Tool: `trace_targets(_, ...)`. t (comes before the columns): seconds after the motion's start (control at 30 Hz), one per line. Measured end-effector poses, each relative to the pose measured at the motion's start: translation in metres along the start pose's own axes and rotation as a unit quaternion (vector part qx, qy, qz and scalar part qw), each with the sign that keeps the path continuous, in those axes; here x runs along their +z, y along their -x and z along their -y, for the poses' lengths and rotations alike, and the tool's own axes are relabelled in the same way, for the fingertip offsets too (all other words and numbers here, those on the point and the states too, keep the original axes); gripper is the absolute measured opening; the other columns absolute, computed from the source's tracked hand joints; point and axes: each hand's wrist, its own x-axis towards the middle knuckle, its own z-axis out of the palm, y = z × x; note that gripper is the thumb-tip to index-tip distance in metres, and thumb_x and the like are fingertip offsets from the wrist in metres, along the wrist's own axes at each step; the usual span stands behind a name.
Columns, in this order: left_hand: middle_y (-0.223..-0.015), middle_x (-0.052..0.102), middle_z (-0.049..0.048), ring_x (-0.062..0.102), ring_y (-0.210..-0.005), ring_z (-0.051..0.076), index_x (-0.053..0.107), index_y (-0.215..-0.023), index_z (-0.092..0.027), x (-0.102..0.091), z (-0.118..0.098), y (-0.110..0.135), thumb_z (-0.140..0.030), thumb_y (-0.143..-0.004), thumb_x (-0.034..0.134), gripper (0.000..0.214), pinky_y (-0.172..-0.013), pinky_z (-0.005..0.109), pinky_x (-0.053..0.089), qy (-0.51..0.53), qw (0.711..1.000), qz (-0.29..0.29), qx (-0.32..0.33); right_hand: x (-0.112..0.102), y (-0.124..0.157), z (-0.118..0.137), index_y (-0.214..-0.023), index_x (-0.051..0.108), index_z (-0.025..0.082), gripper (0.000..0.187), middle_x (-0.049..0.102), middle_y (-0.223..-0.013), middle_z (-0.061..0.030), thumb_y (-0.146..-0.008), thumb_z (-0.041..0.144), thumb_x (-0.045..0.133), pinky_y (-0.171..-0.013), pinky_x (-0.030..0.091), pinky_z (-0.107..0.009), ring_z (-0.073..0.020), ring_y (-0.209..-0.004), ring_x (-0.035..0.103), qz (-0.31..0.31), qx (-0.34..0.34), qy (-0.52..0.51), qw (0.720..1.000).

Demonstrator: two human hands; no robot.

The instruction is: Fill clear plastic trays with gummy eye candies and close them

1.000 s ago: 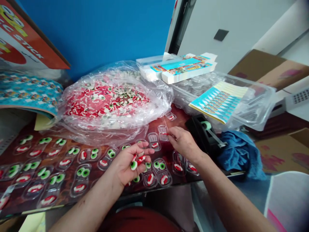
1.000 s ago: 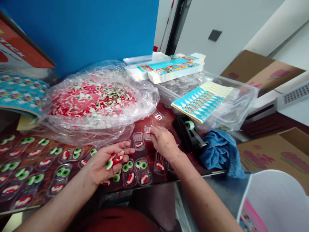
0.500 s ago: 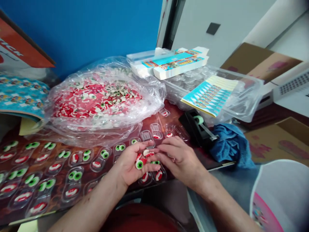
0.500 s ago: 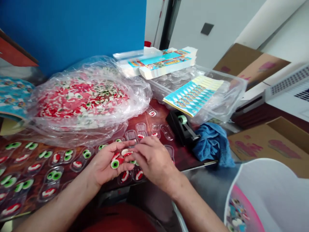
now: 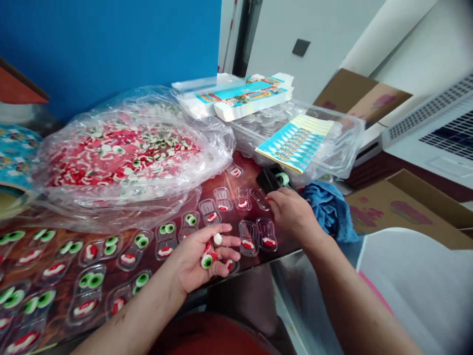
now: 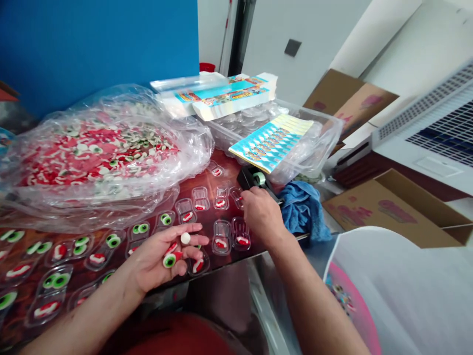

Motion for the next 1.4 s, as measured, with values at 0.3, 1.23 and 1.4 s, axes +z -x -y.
trace_targets(0.3, -0.078, 0.066, 0.0081, 0.062, -0.049, 0.013, 0.055, -0.096, -0.012, -0.007, -0.009, 0.009, -0.019, -0.081, 0.052, 0.017, -0.032, 0.020, 0.046, 0.026, 0.997, -0.070, 0.030, 0.022, -0.005, -0.004, -0.085, 0.062, 0.017, 0.023, 0.060, -0.092, -0.0097, -0.083, 0.008, 0.041, -0.052, 0.037, -0.023, -0.0170, -0.076, 0.059, 0.100, -0.034, 0.072, 0.992)
trace_targets(1.23, -0.080, 0.066, 0.0130, 0.065, -0.077, 0.025, 0.059, -0.093, -0.010, -0.019, -0.023, 0.027, -0.039, -0.090, 0.031, 0.041, -0.074, 0.048, 0.051, 0.142, 0.981, 0.041, 0.125, -0.024, -0.014, 0.106, -0.083, 0.061, 0.017, 0.013, 0.059, -0.075, -0.0022, -0.080, 0.014, 0.049, -0.063, 0.042, -0.023, -0.0128, -0.069, 0.054, 0.000, -0.226, -0.336, 0.914)
trace_targets(1.4, -0.093, 0.066, 0.0189, 0.066, -0.079, 0.028, 0.058, -0.096, -0.008, -0.023, -0.023, 0.028, -0.034, -0.088, 0.037, 0.035, -0.074, 0.049, 0.051, 0.131, 0.981, -0.016, 0.145, -0.014, 0.008, 0.045, -0.075, 0.059, 0.017, 0.010, 0.058, -0.068, -0.0015, -0.078, 0.019, 0.050, -0.058, 0.039, -0.023, -0.0127, -0.062, 0.053, -0.031, -0.097, -0.248, 0.963)
